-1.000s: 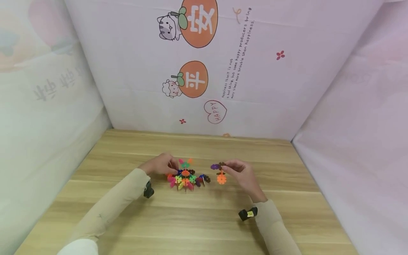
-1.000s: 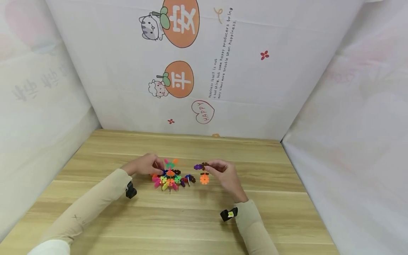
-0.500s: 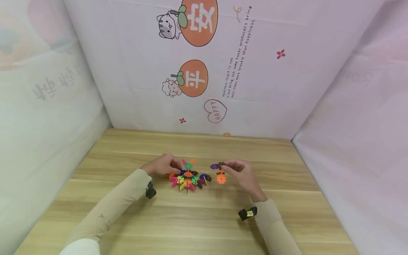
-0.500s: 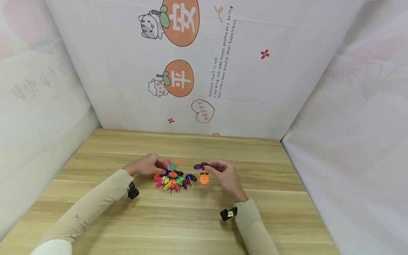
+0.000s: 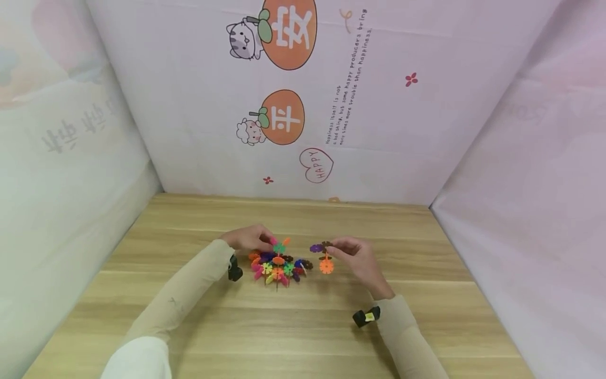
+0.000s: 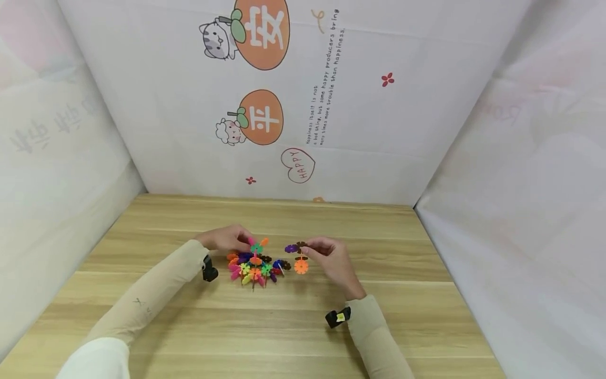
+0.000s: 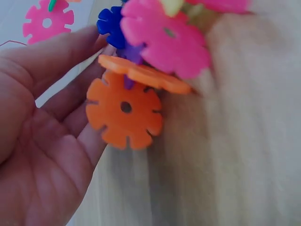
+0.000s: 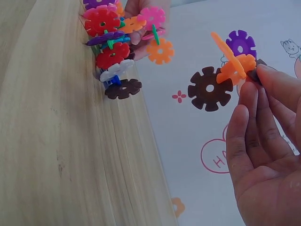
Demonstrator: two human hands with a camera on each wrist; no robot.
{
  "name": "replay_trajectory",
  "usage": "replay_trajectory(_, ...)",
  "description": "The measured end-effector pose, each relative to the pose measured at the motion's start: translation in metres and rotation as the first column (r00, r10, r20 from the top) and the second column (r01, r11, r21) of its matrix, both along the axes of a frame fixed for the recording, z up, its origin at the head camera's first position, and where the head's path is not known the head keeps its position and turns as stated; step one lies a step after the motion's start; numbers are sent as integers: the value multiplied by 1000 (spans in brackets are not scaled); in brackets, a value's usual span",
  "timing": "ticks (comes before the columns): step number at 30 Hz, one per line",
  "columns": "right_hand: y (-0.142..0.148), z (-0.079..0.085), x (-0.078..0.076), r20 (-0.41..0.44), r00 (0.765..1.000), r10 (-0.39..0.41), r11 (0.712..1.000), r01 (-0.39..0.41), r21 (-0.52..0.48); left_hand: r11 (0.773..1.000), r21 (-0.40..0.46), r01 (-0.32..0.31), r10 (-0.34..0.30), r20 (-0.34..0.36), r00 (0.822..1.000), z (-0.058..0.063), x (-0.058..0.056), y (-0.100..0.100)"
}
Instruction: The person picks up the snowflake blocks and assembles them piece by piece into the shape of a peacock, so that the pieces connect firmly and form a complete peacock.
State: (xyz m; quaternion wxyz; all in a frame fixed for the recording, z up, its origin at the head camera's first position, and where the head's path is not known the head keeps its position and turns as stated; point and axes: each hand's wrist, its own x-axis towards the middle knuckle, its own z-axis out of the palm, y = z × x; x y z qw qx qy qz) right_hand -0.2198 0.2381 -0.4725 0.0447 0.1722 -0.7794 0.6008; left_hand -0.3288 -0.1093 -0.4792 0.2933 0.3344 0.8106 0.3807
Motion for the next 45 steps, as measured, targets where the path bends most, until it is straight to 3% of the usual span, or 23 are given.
replay_trajectory(9, -8, -2, 0, 5, 1000, 18, 1000, -18, -6, 998, -61, 33, -32, 25, 999, 4, 4, 8)
replay_trajectory(26, -17, -2, -2, 5, 1000, 31, 1000, -31, 1, 997, -37, 64, -63, 21, 998, 0, 10, -1)
replay_trajectory(29, -18, -2, -2, 16, 999, 39, 999, -39, -16, 1000, 0, 26, -26, 22, 999, -2, 15, -7)
replay_trajectory(31, -17, -1, -2, 33, 999, 36, 999, -36, -20, 998, 49, -27, 23, 83, 996, -3, 19, -11)
replay_trajectory(33, -17, -1, -2, 50, 998, 26, 999, -25, -21, 989, 105, -108, 87, 183, 979, -4, 24, -14)
replay_trajectory(36, -15, 0, -2, 71, 997, 4, 1000, -3, -15, 952, 201, -231, 156, 331, 931, -5, 32, -18)
replay_trajectory(39, -13, 1, -2, 75, 997, -12, 1000, 14, -24, 890, 284, -357, 203, 456, 867, -5, 41, -19)
replay_trajectory(42, -13, 3, -2, 57, 998, -22, 998, 25, -51, 798, 375, -471, 214, 555, 804, -6, 50, -19)
replay_trajectory(45, -14, 5, -1, 40, 998, -40, 996, 43, -77, 671, 496, -552, 153, 635, 757, -7, 57, -14)
